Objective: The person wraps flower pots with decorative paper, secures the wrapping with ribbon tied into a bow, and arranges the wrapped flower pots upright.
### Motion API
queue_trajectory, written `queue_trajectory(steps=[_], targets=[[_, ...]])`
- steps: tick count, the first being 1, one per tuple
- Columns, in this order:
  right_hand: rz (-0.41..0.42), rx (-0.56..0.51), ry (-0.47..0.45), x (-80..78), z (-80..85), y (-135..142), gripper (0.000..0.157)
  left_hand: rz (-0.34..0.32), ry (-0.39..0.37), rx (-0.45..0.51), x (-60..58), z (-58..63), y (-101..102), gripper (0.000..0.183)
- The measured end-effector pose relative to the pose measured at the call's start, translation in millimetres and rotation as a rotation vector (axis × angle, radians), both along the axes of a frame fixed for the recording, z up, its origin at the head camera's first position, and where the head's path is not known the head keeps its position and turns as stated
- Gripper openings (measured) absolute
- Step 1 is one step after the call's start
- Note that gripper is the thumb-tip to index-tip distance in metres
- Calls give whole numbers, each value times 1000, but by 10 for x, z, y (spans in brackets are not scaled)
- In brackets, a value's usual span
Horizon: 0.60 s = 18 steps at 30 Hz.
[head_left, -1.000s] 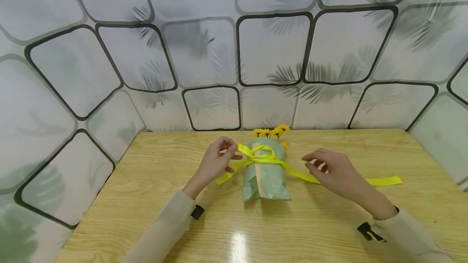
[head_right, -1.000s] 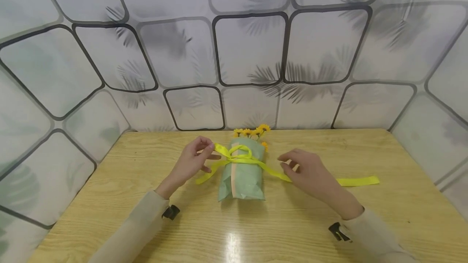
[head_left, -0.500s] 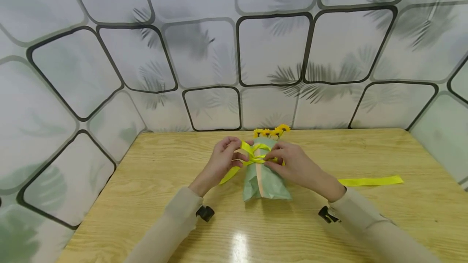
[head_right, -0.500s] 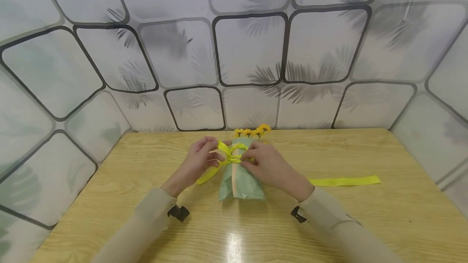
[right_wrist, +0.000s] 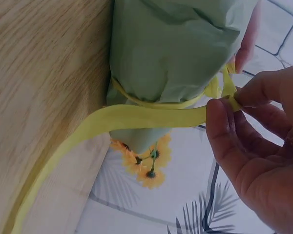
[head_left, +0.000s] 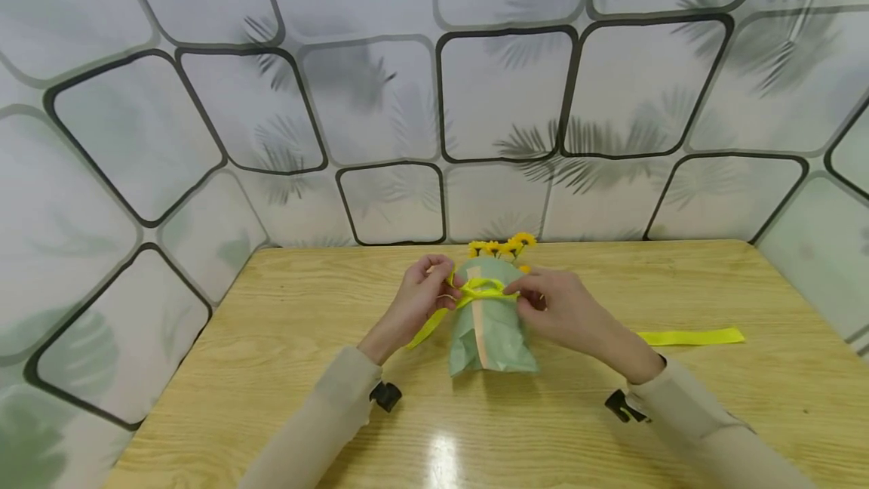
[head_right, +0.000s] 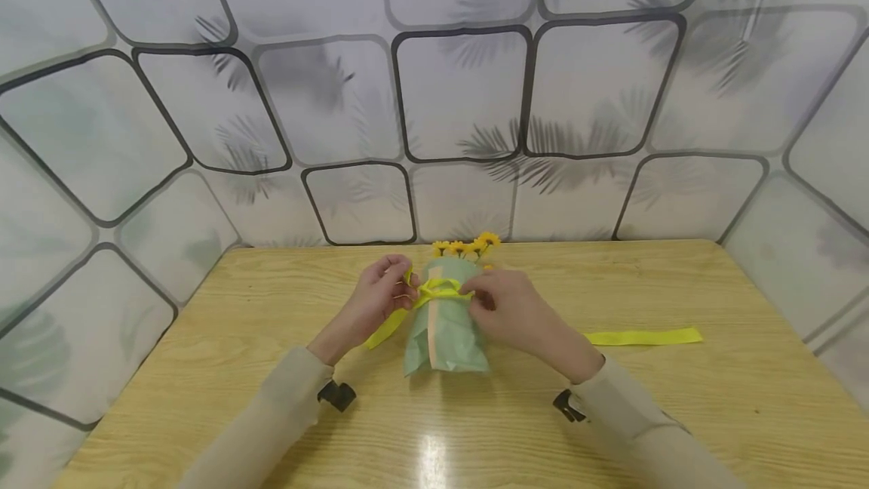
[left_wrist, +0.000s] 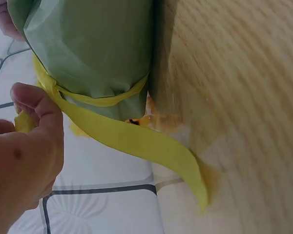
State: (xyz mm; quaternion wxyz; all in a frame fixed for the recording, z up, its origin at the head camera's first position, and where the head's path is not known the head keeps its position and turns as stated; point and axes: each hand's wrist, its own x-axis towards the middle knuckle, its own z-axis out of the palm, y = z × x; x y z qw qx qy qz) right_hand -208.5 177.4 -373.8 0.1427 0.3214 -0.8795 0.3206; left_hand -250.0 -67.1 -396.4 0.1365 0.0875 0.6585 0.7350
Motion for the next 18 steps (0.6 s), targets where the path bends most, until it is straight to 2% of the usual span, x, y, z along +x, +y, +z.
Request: queue_trajectory(steps=[5, 9, 13, 18], targets=[[1, 6, 3, 39, -10, 76, 12, 10, 136, -218, 3, 5, 6, 34], [-18, 26, 5, 49, -28, 106, 11, -6, 281, -404, 6, -4, 16, 32], [-31, 39, 10, 42, -38, 113, 6, -27, 382, -523, 14, -19, 30, 26], [-30, 77, -15, 34, -26, 113, 7, -44, 446, -605, 13, -8, 58, 20]])
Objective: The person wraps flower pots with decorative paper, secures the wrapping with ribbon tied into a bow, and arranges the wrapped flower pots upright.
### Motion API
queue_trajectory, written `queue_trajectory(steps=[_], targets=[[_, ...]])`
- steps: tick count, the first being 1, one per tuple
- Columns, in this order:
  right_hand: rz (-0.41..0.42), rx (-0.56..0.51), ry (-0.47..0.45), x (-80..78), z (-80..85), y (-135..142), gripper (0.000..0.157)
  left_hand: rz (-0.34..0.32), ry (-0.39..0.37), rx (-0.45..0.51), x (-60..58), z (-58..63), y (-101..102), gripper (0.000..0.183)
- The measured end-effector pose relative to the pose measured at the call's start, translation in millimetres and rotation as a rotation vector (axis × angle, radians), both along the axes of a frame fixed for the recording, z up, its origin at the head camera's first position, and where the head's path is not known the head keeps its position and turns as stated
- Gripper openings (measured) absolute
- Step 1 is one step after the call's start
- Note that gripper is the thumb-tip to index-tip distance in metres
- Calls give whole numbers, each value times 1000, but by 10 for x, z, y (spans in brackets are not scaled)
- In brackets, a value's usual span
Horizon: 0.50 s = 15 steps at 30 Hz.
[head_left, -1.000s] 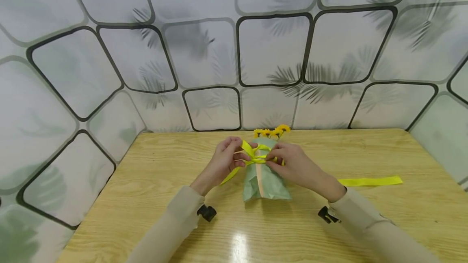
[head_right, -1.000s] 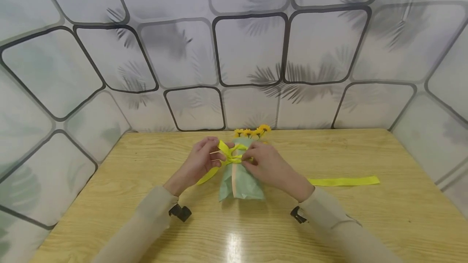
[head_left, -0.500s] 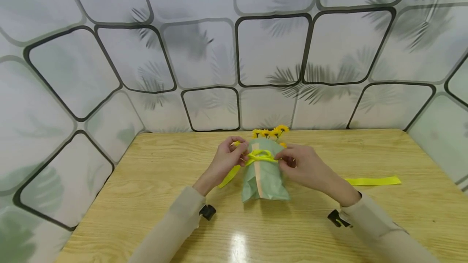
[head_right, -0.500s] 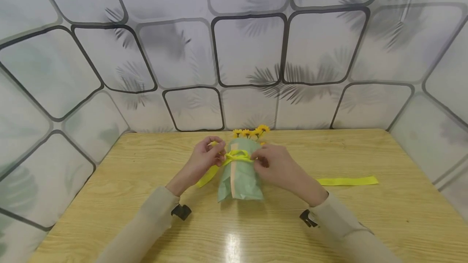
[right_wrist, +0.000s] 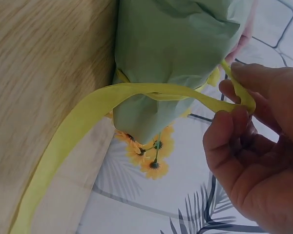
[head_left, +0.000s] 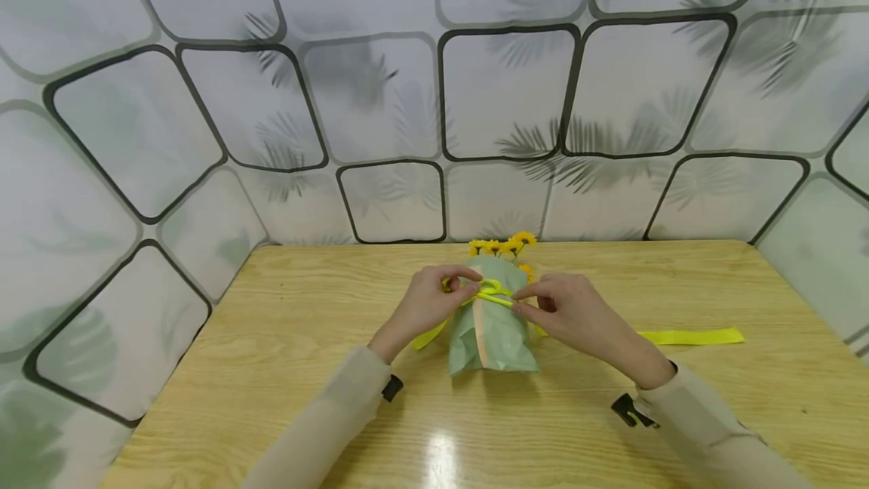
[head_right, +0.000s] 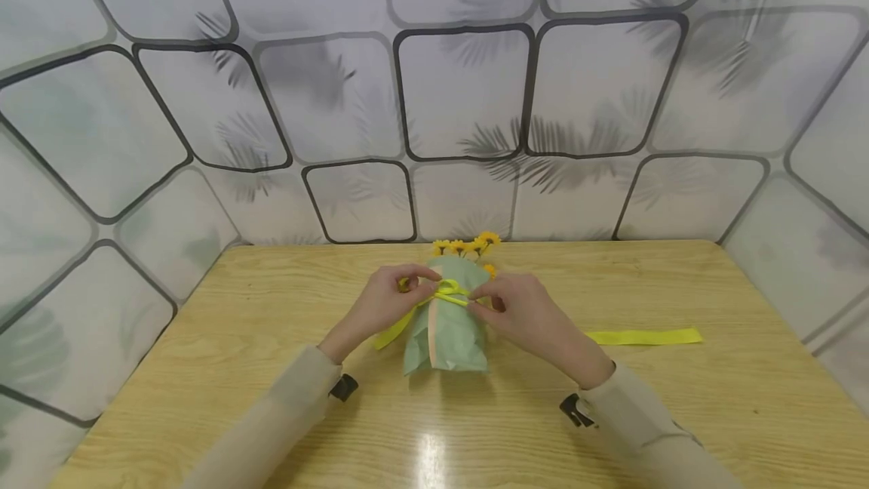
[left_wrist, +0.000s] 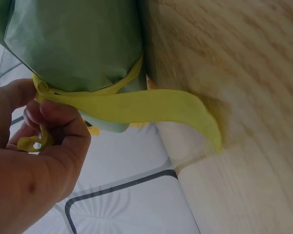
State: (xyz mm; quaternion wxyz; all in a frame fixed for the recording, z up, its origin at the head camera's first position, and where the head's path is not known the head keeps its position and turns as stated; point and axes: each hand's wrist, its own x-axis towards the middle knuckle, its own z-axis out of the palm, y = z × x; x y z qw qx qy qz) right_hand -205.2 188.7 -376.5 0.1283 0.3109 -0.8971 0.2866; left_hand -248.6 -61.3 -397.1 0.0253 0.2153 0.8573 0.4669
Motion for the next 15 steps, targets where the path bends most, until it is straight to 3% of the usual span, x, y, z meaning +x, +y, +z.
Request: queue_trajectory(steps=[3, 9, 15], targets=[[8, 23, -21, -6, 10, -13, 8, 13, 14, -20, -5, 13, 9, 17], [-27, 43, -55, 4, 18, -59, 9, 47, -31, -8, 4, 20, 7, 18], [-19, -11, -75, -41, 8, -156, 7, 5, -9, -19, 5, 31, 8, 24]])
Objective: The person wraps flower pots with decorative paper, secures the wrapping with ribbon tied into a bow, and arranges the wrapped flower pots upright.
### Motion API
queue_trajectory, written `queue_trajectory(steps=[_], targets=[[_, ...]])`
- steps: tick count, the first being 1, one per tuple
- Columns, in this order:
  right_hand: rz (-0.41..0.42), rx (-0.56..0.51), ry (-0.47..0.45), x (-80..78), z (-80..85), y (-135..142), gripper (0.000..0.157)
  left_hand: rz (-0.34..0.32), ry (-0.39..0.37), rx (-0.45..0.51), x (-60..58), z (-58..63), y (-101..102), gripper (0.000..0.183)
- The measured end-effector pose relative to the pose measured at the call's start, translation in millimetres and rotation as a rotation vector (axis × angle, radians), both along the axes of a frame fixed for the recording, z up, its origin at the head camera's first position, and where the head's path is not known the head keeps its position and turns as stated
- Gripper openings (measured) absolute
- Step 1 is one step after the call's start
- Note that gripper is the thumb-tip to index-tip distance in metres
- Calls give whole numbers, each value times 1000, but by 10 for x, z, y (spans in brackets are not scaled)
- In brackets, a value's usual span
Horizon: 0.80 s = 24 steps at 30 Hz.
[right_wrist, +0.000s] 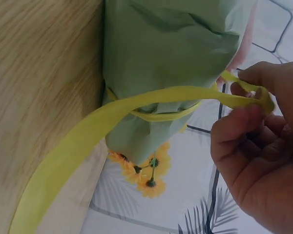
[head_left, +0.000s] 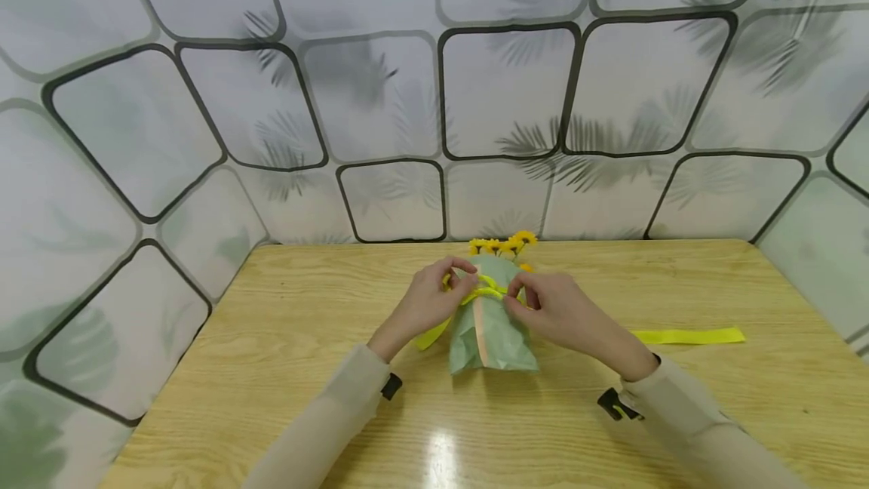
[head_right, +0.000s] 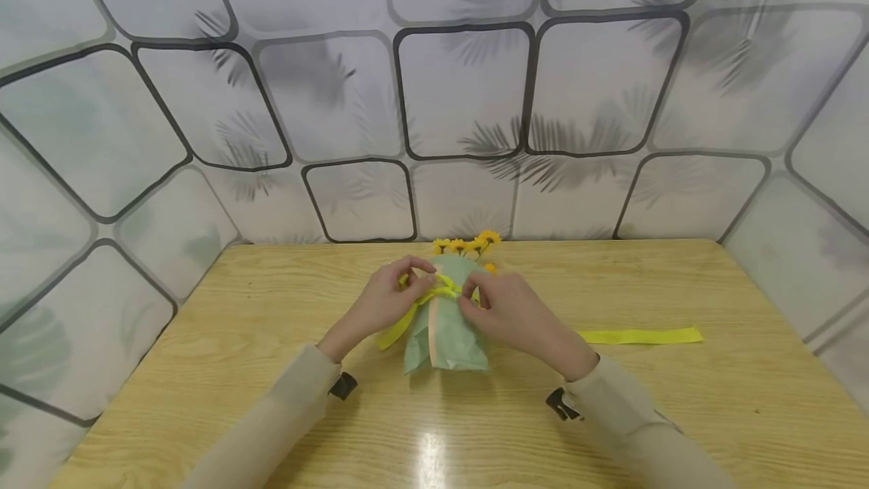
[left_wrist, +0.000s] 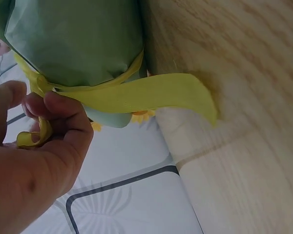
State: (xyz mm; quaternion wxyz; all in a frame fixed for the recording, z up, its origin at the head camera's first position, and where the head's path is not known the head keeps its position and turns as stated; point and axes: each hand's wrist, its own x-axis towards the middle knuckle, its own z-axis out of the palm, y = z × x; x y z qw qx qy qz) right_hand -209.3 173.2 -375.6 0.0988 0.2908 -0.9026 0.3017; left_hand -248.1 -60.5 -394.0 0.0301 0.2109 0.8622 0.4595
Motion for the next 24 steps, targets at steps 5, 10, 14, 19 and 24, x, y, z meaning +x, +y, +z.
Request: queue_trajectory(steps=[5, 10, 14, 19, 24], targets=[[13, 0, -2, -44, 28, -56, 8, -39, 34, -28, -13, 1, 1, 24], [-20, 16, 34, -80, 27, -107, 9, -37, 23, 12, -24, -13, -23, 21], [-62, -27, 74, -132, 9, -195, 6, -39, 5, 66, -33, -30, -47, 20], [-97, -33, 42, -201, -8, -294, 11, -59, -36, 122, -39, -6, -40, 21], [-149, -7, 12, -242, -27, -338, 14, -83, -57, 141, -40, 9, -31, 21]])
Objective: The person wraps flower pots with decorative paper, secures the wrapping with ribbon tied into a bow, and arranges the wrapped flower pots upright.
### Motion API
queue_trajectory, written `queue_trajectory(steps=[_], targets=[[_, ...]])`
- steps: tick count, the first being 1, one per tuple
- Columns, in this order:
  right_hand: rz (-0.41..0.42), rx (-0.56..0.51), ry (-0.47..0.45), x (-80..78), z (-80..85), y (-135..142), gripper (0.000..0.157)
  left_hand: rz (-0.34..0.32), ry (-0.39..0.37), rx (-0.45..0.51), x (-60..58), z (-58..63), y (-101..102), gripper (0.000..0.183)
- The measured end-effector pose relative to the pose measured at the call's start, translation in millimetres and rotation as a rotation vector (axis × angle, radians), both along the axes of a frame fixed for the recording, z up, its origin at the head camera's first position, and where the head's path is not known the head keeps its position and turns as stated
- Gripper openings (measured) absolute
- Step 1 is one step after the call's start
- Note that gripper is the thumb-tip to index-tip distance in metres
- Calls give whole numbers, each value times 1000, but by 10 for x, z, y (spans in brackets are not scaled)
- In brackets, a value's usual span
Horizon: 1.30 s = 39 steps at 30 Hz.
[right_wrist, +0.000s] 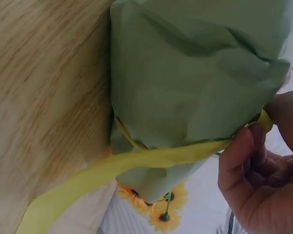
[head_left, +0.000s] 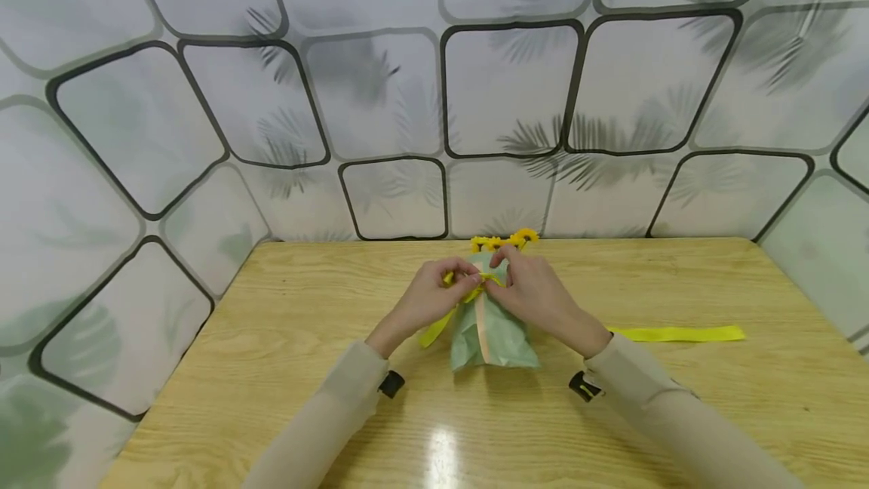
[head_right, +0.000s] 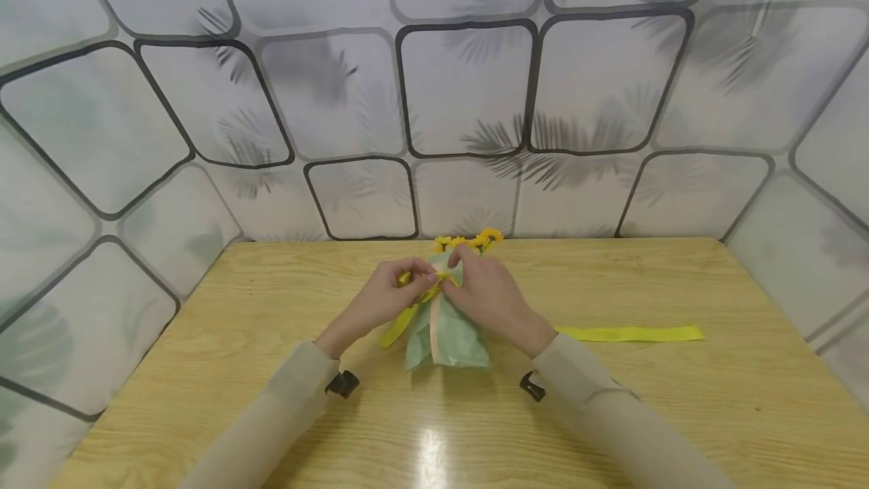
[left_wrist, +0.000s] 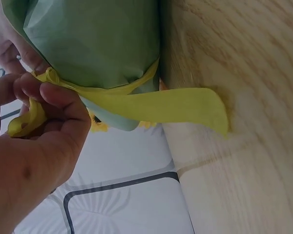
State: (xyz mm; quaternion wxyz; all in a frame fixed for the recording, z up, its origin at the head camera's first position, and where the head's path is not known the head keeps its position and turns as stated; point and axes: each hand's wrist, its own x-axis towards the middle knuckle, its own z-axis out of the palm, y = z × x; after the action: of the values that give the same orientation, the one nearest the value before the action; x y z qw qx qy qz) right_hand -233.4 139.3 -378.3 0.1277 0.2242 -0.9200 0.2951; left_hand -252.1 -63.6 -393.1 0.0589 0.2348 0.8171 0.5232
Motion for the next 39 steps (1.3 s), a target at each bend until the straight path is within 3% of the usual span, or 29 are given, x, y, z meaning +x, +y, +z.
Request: queue_trajectory(steps=[6, 10, 20, 25, 33, 37, 39], targets=[[-19, -10, 70, -16, -33, -6, 5, 9, -165, 116, -6, -7, 5, 32], [15, -55, 97, -13, -66, 4, 4, 41, -226, 110, -21, -31, 8, 27], [75, -128, 130, 0, -117, 35, 13, -25, -195, 50, -50, -44, 26, 19], [92, -131, 119, 13, -129, 72, 12, -9, -205, 44, -56, -38, 39, 21], [200, -152, 171, 53, -99, 118, 6, 1, -250, 107, -35, -29, 47, 24], [140, -135, 144, 49, -66, 87, 19, -23, -243, 110, -41, -29, 37, 24], [104, -124, 101, 40, -53, 75, 14, -37, -246, 115, -47, -32, 28, 24]])
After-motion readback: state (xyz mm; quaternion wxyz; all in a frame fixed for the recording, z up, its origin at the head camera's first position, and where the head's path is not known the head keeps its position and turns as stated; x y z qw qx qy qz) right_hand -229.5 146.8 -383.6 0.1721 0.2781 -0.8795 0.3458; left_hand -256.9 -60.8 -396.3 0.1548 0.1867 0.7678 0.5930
